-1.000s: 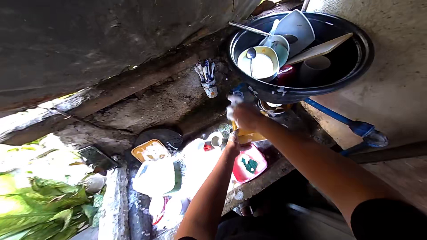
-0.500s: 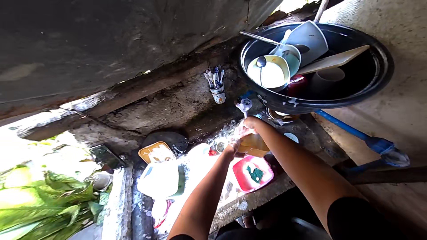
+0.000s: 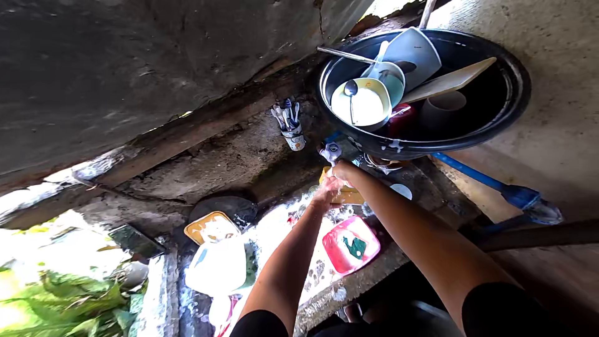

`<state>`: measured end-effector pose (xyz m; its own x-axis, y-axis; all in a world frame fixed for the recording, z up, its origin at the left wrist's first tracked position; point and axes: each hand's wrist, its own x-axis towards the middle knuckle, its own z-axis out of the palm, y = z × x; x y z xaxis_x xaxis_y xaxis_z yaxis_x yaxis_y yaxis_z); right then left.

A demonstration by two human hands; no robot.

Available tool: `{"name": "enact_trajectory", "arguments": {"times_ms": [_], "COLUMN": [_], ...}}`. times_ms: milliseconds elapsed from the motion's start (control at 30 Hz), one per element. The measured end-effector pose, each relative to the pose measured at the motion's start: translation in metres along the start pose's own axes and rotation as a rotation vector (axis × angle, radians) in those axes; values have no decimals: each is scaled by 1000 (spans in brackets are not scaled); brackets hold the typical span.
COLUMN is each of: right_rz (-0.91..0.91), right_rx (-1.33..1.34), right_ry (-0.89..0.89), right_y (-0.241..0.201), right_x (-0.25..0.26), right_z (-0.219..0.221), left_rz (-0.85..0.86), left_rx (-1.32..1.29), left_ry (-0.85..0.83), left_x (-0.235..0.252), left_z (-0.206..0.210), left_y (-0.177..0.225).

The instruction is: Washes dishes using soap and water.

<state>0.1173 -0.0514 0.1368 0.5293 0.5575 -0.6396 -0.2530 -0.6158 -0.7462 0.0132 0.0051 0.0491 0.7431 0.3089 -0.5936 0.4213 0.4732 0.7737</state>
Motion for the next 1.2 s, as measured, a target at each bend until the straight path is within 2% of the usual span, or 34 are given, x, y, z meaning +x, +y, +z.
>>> {"name": "enact_trajectory", "arguments": {"times_ms": [100,233,300,367,467,533,600,667,733,800,867,933,1000,1100,1200], "right_rz": [-9,41,87,110,128,102,56,-76,-325,-553,-785,-910,-771,-383,-296], "right_rx": [92,-217,-284,-215,-26,-137,-372,-600,-747,-826,-958,-1131,-1225,-1145,-969], "right_ry": [-76,10,28,73,-4,-27,-6,87,285,380,339,256,282,396,486], "right_y": [22,42,43,48,52,41,19,-5,-22,-34,-39,-40,-46,-60,-62], "right_x": [8,8,7,8,13,1,-18,-45,-72,-91,-98,-94,-97,-99,-101], "right_z": [4,19,24,25,12,1,-10,-18,-20,-21,-23,-26,-16,12,15], "left_rz": [-52,-53,-61,-87,-103,-105,-107,-104,-105,-89,-87,-103,-118,-123,-79], "left_rx": [-149,-253,-248,-257,-276,-302,-332,-359,-371,-369,-361,-331,-258,-143,-73], "left_ry": [73,111,163,198,203,186,166,144,131,130,135,150,176,235,320], "left_x": [-5,-27,-34,-41,-46,-49,-52,-55,-59,-61,-64,-68,-71,-76,-75], "left_z": [-7,-18,-21,-20,-17,-13,-6,1,7,10,12,14,14,12,8], "left_y": [-8,-18,-22,-24,-30,-31,-30,-26,-20,-17,-12,-6,-2,0,2]}}
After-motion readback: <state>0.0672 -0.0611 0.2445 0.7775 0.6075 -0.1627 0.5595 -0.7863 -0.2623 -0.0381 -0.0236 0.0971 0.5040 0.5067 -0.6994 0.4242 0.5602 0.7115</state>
